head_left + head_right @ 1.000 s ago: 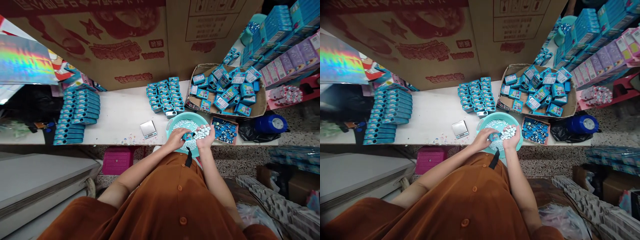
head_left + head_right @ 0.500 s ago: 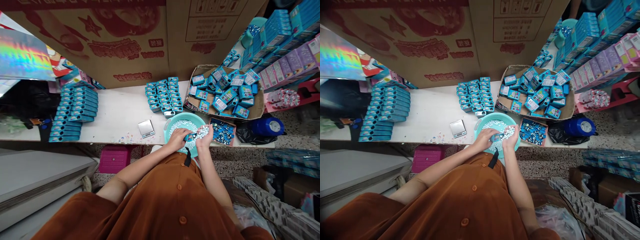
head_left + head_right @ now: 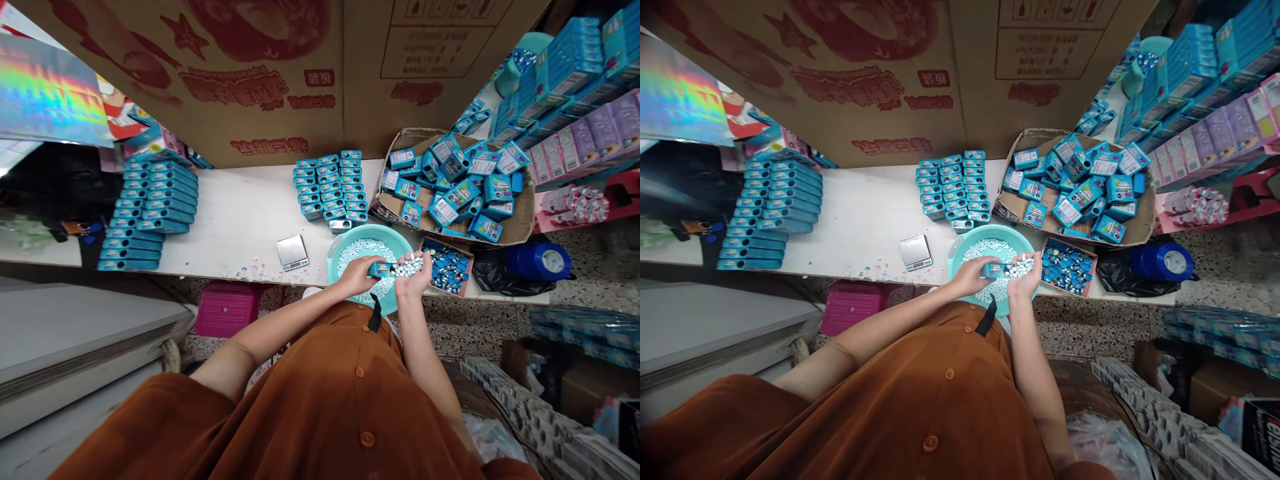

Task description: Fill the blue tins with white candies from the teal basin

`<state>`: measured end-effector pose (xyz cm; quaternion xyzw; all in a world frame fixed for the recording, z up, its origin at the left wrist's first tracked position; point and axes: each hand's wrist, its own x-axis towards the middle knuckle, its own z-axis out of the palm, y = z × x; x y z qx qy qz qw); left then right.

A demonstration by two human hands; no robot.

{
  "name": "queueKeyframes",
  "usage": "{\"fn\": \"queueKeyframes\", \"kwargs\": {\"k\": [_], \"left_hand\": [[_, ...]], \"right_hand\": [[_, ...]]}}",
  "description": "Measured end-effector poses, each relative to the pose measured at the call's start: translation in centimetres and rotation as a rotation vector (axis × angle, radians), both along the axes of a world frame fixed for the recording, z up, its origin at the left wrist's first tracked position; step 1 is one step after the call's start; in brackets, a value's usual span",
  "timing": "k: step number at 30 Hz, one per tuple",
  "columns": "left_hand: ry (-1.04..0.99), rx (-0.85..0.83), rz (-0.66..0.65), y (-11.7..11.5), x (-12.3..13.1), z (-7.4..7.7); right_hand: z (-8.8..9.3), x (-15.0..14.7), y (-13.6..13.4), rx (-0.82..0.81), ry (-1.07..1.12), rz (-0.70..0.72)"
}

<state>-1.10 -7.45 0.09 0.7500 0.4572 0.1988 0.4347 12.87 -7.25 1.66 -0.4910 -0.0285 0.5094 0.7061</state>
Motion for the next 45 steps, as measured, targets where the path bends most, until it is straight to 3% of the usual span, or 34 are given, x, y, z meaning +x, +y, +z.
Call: {"fn": "queueKeyframes", "kwargs": {"k": [3, 8, 17, 27, 31, 45], "left_hand": [[-0.014, -0.006, 0.035, -0.2, 0.4, 0.1], [-0.018, 0.062, -0.013, -0.2, 0.9, 0.5], [-0.034, 0.011, 0.021, -0.2, 1.1, 0.2], [-0.081, 0.081, 0.040, -0.7, 1.0, 1.0], [-0.152, 0.059, 0.079, -0.9, 1.1, 1.2], [-0.080, 0.012, 0.119, -1.3, 0.8, 1.9]], "right_hand": [[0.5, 0.1, -0.1, 0.036, -0.034, -0.005], [1.4, 0.3, -0.3, 0.077, -0.096, -0.033], [1.4, 0.3, 0.0, 0.057, -0.163, -0.012], [3.3, -0.2, -0.4, 0.053, -0.187, -0.025], [3.9, -0.7, -0.3, 0.121, -0.256, -0.009], [3.3, -0.4, -0.2, 0.060, -0.322, 0.057]]}}
